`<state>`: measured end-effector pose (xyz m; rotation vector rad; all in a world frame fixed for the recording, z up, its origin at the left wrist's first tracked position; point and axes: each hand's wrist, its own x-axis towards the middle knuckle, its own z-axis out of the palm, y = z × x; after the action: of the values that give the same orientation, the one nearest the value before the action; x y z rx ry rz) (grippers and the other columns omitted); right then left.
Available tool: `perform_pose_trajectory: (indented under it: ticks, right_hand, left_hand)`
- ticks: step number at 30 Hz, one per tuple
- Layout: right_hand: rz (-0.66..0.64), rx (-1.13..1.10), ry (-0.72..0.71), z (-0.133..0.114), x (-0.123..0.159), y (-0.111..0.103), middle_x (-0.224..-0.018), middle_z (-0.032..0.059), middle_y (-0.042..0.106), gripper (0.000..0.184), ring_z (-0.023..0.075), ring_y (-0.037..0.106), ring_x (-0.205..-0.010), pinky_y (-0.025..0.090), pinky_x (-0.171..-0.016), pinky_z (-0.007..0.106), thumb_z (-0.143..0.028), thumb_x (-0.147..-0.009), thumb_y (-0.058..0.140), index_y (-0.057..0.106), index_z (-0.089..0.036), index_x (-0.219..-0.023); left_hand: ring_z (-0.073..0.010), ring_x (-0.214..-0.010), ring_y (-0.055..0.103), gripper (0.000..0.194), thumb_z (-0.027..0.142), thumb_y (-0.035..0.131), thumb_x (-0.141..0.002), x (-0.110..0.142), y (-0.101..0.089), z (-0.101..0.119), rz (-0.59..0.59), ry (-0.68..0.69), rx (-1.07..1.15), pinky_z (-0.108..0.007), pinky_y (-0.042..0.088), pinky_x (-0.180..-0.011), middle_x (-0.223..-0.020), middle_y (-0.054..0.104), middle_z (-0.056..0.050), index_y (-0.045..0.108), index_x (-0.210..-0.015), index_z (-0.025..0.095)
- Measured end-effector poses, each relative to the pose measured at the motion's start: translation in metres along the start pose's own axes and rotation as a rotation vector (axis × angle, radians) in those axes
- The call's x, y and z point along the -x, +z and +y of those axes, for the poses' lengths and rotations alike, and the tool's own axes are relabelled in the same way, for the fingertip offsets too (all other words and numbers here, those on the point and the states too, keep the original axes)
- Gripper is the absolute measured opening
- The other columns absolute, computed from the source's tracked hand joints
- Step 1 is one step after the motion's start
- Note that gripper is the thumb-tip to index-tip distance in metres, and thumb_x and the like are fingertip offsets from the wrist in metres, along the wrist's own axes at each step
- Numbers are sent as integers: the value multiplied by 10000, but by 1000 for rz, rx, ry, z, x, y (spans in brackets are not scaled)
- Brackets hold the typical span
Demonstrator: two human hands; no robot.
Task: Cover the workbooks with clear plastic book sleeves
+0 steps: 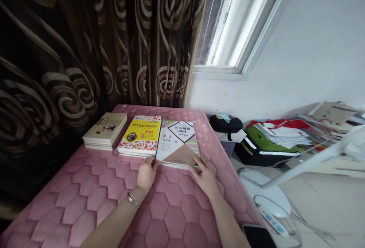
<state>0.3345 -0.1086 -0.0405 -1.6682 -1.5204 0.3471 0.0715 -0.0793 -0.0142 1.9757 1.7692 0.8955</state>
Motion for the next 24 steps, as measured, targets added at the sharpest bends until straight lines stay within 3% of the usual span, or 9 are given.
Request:
perform_pose_trajectory:
  ticks: [4,11,15,17,19,22,24]
  right_hand:
    - [-8,-4,8,9,2,2,-1397,120,542,569,283,516,-1273,439,-1039,445,-545,-767,552,661,-196,-1202]
    - [-4,-15,47,19,-1,5,-1378,104,563,549,280,530,-1260,437,-1044,447,-531,-742,559,672,-216,-1178]
    - [-21,5,47,25,-3,6,-1305,103,615,516,292,553,-1228,434,-1042,463,-517,-738,555,678,-220,-1141]
    - [-20,19,26,26,-3,4,-1283,110,622,506,297,560,-1212,440,-1032,470,-524,-741,543,675,-221,-1124]
    - [12,51,-17,21,-3,0,-1311,118,592,486,310,535,-1235,438,-1027,480,-542,-737,542,671,-231,-1088]
    - [180,127,-87,-13,6,3,-1386,142,504,432,348,406,-1339,333,-1096,542,-551,-757,532,657,-234,-1024]
    - [282,93,-104,-57,22,19,-1371,169,493,399,351,396,-1338,300,-1111,559,-525,-812,501,641,-218,-1026]
  left_hand:
    - [-194,-908,655,84,188,557,-894,-1,1,1,-48,-27,-11,-309,492,-816,-957,688,-73,639,-881,189]
    - [-191,-949,646,86,164,549,-898,-2,2,5,-88,-43,-6,-298,480,-841,-1011,684,-94,632,-920,169]
    - [-174,-937,649,247,132,662,-798,7,-16,-4,-114,-43,65,-268,485,-824,-1010,687,-82,606,-1038,158]
    - [-169,-839,656,194,148,652,-792,13,-43,-25,-125,-67,127,-264,491,-757,-913,694,-56,615,-981,172]
    - [-171,-736,645,36,203,589,-832,15,-86,-61,-47,-108,157,-280,489,-708,-811,683,-38,623,-843,196]
    - [-195,-749,635,53,222,570,-806,4,-164,-128,267,-240,185,-312,492,-749,-790,666,-30,615,-778,221]
    - [-220,-829,626,13,224,607,-747,-12,-209,-170,487,-361,248,-336,486,-834,-778,640,-22,596,-746,218]
